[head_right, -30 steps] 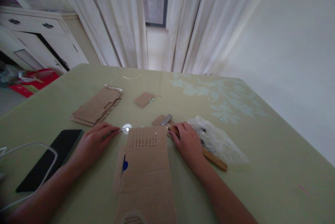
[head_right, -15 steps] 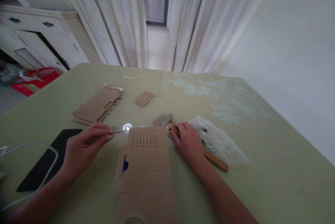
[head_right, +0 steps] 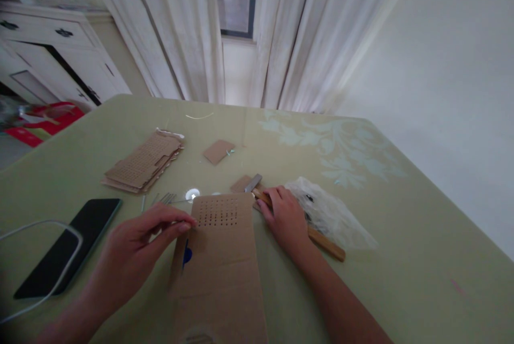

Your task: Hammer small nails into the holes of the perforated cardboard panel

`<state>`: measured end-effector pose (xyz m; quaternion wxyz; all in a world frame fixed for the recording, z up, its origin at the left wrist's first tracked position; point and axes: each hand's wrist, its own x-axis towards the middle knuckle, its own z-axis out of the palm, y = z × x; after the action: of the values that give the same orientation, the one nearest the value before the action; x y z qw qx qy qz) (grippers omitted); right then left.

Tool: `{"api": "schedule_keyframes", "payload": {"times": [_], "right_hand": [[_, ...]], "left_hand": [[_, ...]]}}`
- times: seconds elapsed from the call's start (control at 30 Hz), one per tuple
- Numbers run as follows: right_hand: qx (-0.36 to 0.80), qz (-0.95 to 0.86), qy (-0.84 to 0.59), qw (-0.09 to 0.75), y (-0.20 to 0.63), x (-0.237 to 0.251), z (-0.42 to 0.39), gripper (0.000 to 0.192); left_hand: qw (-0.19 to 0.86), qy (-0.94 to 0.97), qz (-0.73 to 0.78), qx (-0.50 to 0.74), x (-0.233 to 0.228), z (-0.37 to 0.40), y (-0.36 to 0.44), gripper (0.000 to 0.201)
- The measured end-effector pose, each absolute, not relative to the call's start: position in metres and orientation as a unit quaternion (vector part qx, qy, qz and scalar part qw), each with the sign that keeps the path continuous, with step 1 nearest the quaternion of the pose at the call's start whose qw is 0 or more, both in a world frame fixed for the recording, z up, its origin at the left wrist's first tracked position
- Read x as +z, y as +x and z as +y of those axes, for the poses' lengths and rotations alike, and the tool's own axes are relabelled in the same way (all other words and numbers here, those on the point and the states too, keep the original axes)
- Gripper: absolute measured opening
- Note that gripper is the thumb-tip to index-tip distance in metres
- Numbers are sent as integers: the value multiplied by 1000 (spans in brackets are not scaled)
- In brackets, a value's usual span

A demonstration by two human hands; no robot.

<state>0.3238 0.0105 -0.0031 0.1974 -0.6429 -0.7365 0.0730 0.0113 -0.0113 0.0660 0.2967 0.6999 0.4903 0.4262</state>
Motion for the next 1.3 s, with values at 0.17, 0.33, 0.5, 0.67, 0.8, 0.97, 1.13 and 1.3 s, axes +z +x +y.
{"api": "schedule_keyframes", "payload": {"times": [0.17, 0.33, 0.5, 0.67, 0.8, 0.97, 1.13, 1.3], "right_hand": [[72, -735, -646, 195, 323, -3, 11, 21], [69, -735, -646, 193, 323, -3, 11, 23], [66, -736, -647, 186, 323, -4, 11, 22], [62, -737, -652, 164, 323, -2, 13, 20], [53, -742, -656, 129, 317, -1, 13, 14], [51, -729, -673, 112, 312, 3, 11, 19], [48, -714, -679, 164, 319, 59, 2, 33], [170, -790, -564, 171, 307, 143, -16, 38]], "left_hand": [[298, 708, 477, 428, 64, -11, 11, 12], [290, 718, 471, 423, 67, -11, 13, 12], [276, 731, 464, 418, 69, -12, 13, 13], [264, 716, 476, 438, 64, -14, 18, 12], [249, 709, 469, 464, 55, -18, 22, 9], [244, 719, 439, 480, 45, -19, 23, 11], [252, 721, 417, 492, 38, -17, 25, 14], [256, 724, 399, 502, 37, -16, 27, 17]]}}
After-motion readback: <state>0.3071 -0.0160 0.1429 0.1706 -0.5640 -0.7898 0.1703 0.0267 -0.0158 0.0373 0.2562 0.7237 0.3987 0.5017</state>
